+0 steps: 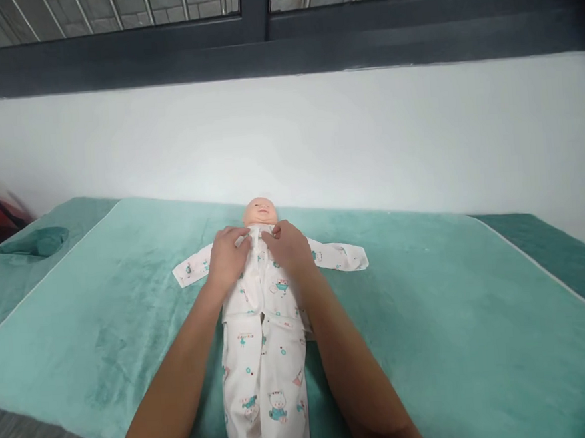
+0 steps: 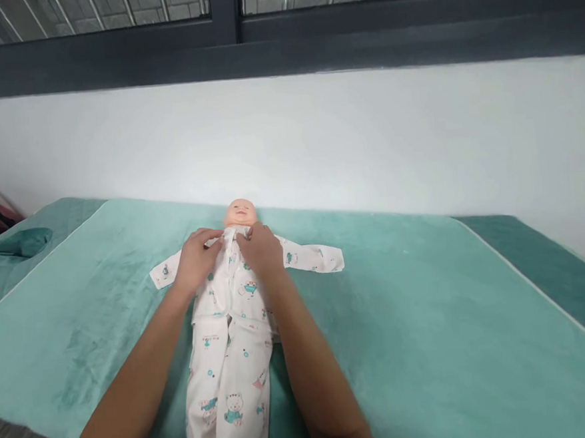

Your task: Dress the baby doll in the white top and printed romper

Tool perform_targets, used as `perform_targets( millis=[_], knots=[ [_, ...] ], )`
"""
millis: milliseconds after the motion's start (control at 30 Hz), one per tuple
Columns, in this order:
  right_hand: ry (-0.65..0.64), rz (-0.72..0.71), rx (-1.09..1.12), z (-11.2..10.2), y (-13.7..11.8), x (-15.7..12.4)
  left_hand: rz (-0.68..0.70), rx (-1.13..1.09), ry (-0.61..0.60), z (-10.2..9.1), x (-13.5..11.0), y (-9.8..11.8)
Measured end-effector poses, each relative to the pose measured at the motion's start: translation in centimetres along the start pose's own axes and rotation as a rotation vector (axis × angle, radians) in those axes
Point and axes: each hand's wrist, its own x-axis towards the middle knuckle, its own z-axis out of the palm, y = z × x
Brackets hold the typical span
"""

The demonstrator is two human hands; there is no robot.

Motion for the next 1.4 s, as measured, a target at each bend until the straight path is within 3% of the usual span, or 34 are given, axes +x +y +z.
perform_targets(
  millis=[133, 267, 433, 600, 833, 1100, 1400],
  knots=[
    [0.015, -0.03, 0.04, 0.1, 0.6, 0.8, -0.086, 0.117, -0.113, 2.0, 3.9, 0.0],
    [0.029, -0.073, 0.095, 0.2, 1.2, 1.4, -0.099, 0.063, -0.153, 2.8, 4.8, 0.2],
    [-0.018, -0.05, 0.435, -0.6, 1.8, 1.9, -0.139, -0.19, -0.044, 2.6, 4.4, 0.7],
    [0.103, 0.008, 0.725, 0.0, 1.1, 1.5, -0.202, -0.464, 0.023, 2.8, 4.1, 1.2],
    [0.104, -0.036, 0.782, 1.5, 1.2, 1.5, -0.254, -0.57, -0.045, 3.8, 4.3, 0.0],
    [0.061, -0.166, 0.653, 1.1, 1.4, 1.4, -0.286, -0.765, -0.085, 3.8, 4.6, -0.1],
    [0.063, -0.168, 0.608, 1.2, 1.5, 1.4, -0.193, -0.605, -0.133, 3.9, 4.7, -0.8]
  ],
)
